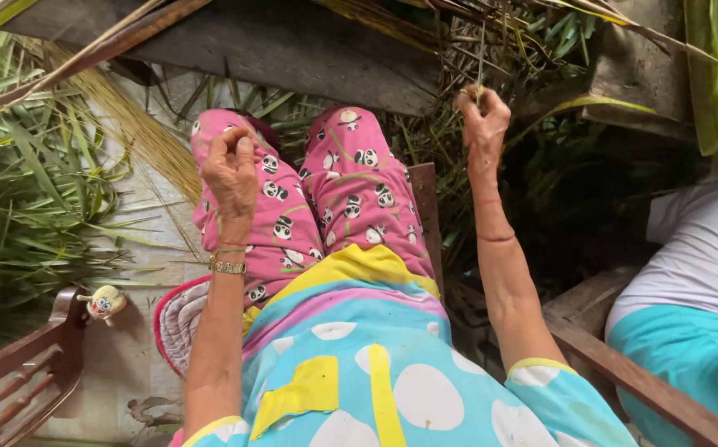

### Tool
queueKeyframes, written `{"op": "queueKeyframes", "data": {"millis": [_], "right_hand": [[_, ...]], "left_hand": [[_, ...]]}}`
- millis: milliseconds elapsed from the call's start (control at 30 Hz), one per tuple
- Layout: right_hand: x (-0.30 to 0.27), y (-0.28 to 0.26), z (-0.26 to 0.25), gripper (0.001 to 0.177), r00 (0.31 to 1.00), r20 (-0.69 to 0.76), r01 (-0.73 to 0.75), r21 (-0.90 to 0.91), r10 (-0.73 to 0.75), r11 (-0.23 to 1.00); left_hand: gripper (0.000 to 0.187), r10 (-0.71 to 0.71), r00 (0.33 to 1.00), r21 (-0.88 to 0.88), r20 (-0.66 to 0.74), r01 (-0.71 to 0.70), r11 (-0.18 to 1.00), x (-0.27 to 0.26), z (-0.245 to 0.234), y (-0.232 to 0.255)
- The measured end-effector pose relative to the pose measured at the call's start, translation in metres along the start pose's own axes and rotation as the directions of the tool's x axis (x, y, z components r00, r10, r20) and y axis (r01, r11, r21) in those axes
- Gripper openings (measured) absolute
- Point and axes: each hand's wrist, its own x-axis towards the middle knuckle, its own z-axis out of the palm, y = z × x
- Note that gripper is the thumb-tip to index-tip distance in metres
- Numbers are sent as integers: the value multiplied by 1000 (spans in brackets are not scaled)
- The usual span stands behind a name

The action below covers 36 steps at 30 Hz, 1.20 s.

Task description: Stripping palm leaves from the midrib using a small knife

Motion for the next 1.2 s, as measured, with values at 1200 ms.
{"op": "queueKeyframes", "data": {"millis": [1200], "right_hand": [[64, -106, 108, 10, 810, 417, 481, -69, -412, 874]], "left_hand": [[12, 137, 989, 272, -61, -115, 955, 10, 12, -4]]}}
